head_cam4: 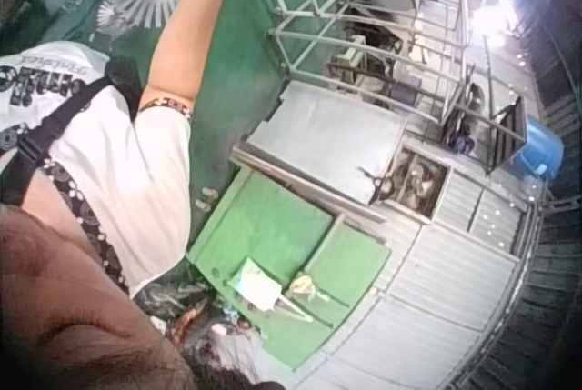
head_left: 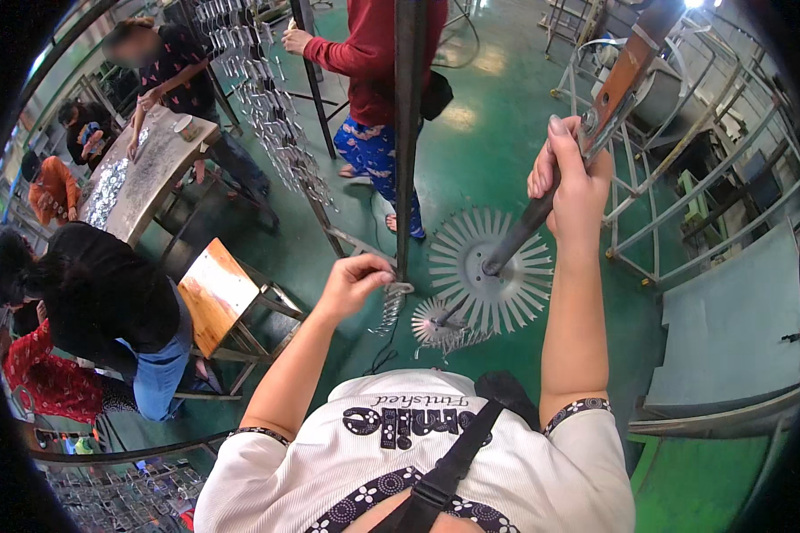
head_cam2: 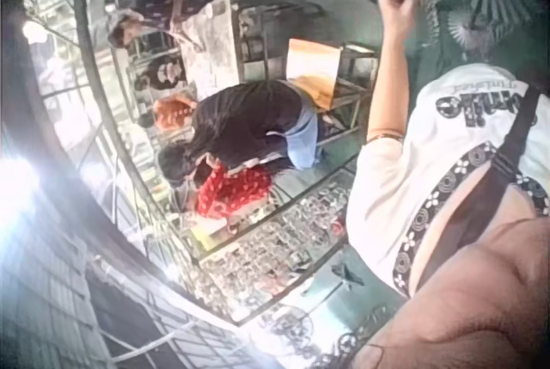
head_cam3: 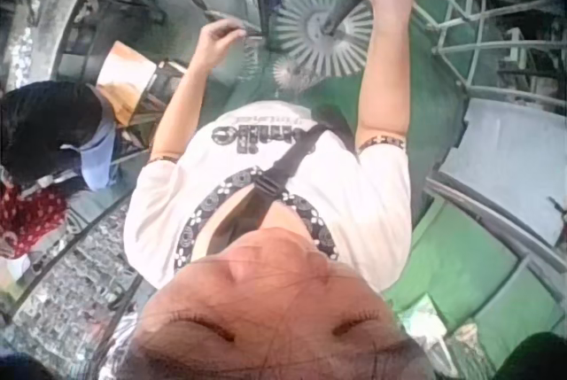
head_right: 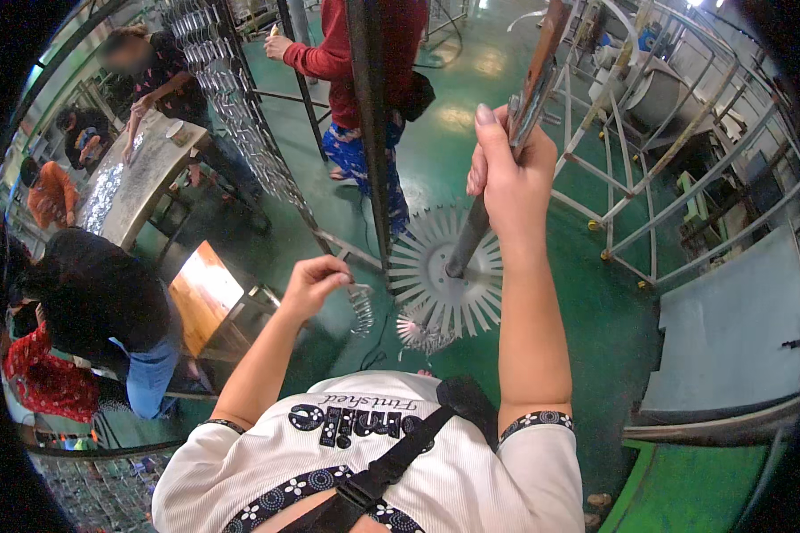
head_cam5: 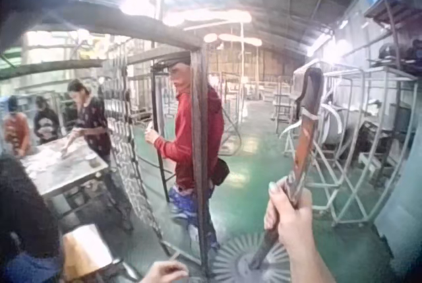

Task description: The person hangs small metal items onto vertical hooks on a metal rack by hand, then moves the rack to another location in the facility.

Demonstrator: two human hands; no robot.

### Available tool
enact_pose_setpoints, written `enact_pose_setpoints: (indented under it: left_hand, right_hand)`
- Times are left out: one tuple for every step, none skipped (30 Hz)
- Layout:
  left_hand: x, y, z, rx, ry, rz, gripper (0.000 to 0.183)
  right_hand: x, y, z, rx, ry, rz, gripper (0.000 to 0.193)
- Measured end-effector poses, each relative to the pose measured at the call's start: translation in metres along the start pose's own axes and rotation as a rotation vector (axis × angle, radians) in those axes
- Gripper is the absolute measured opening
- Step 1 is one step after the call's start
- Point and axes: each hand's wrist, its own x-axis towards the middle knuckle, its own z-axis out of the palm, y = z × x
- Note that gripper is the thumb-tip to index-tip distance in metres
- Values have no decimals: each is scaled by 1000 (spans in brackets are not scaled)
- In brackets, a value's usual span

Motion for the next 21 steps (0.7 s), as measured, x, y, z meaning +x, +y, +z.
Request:
enact_pose_setpoints:
  left_hand:
    - [-3,-2,7,8,-25,-37,6]
    - [-7,-8,13,14,-63,-63,6]
    - [-10,-14,18,19,-101,-88,6]
    - [-11,-15,25,-15,-134,-109,6]
    - [-13,-16,30,-36,-153,-147,5]
    - [-13,-17,34,-7,-170,-149,5]
    - [-13,-17,38,22,-189,-149,5]
    - [-12,-16,41,20,-192,-150,5]
    - [-11,-16,43,38,-222,-155,4]
    - [-11,-16,44,56,-251,-160,4]
    - [-10,-18,46,54,-252,-161,4]
    - [-11,-21,48,59,-256,-136,5]
    - [-11,-24,51,64,-260,-112,6]
    - [-13,-23,53,66,-250,-86,7]
    - [-14,-25,54,64,-250,-87,7]
    - [-14,-29,54,42,-250,-92,8]
    - [-15,-31,55,20,-250,-98,8]
    - [-15,-31,55,18,-251,-99,8]
    - [-14,-31,56,16,-249,-99,9]
    - [-14,-31,56,13,-247,-99,9]
    - [-14,-31,57,11,-246,-101,9]
  right_hand:
    - [0,1,0,-3,2,1,21]
    - [-1,2,-1,-13,4,2,21]
    - [-1,2,-1,-24,5,3,22]
    - [-1,3,-1,-26,7,5,22]
    - [0,3,-2,-19,0,5,21]
    - [0,4,-1,-12,-7,5,21]
    - [0,4,-1,-15,-4,6,21]
    - [0,3,-1,-8,-11,10,21]
    - [1,3,-1,-2,-17,14,21]
    - [1,4,-1,-4,-16,15,21]
    - [2,5,-1,-4,-21,12,21]
    - [2,5,-1,-3,-27,8,20]
    - [2,6,-1,-4,-26,10,20]
    - [2,6,1,2,-22,15,20]
    - [2,7,1,9,-19,20,19]
    - [1,7,1,6,-17,21,19]
    - [1,7,0,18,-32,25,21]
    - [0,7,-1,30,-48,30,22]
    - [1,7,-1,29,-47,31,22]
    - [1,6,0,25,-44,32,22]
    - [1,6,0,22,-42,33,22]
